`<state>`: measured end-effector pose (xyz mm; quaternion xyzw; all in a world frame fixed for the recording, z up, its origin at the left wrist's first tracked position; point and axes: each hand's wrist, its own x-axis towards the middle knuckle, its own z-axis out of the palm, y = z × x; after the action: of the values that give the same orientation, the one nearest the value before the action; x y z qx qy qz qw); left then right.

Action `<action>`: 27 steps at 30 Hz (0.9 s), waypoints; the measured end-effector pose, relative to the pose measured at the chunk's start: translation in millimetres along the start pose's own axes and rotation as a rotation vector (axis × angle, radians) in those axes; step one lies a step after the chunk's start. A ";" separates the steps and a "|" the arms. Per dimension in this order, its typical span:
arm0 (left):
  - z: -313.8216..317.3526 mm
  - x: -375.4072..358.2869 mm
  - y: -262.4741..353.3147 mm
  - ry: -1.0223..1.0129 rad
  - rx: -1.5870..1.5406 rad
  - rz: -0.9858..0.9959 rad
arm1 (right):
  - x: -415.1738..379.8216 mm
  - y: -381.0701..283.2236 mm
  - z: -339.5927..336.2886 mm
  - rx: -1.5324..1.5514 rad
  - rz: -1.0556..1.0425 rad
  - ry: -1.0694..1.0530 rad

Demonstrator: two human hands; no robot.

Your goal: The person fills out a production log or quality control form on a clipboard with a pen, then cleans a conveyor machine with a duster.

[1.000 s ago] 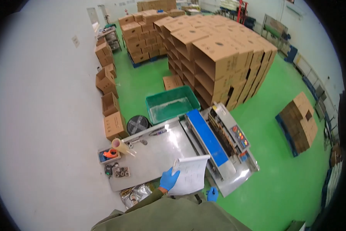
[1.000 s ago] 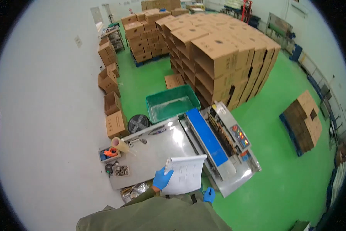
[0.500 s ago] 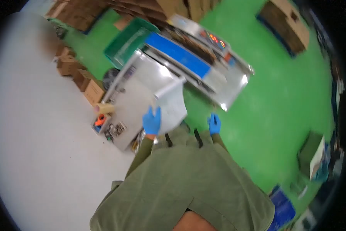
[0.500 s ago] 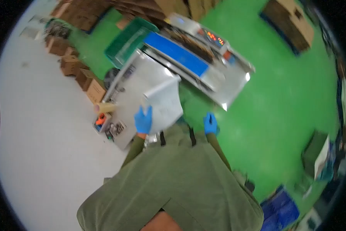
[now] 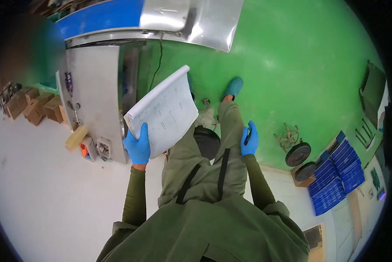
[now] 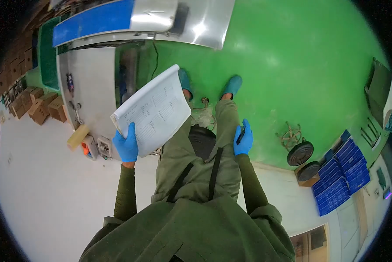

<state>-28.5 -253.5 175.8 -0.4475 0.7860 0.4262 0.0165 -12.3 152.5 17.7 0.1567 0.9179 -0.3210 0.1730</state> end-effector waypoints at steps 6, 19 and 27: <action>114.5 28.1 -47.2 -0.099 -0.216 0.025 | 37.8 29.2 27.7 0.110 -0.027 0.121; 276.3 46.4 -116.1 -0.467 -0.632 0.048 | 68.2 12.1 -31.3 0.775 -0.169 0.958; 323.4 -62.3 -199.1 -0.854 -0.466 0.415 | -10.1 27.2 76.0 1.040 -0.184 0.102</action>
<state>36.7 -36.1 -135.0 -0.0610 0.6658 0.7283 0.1505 24.1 122.1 -48.4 0.1559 0.6545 -0.7398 -0.0013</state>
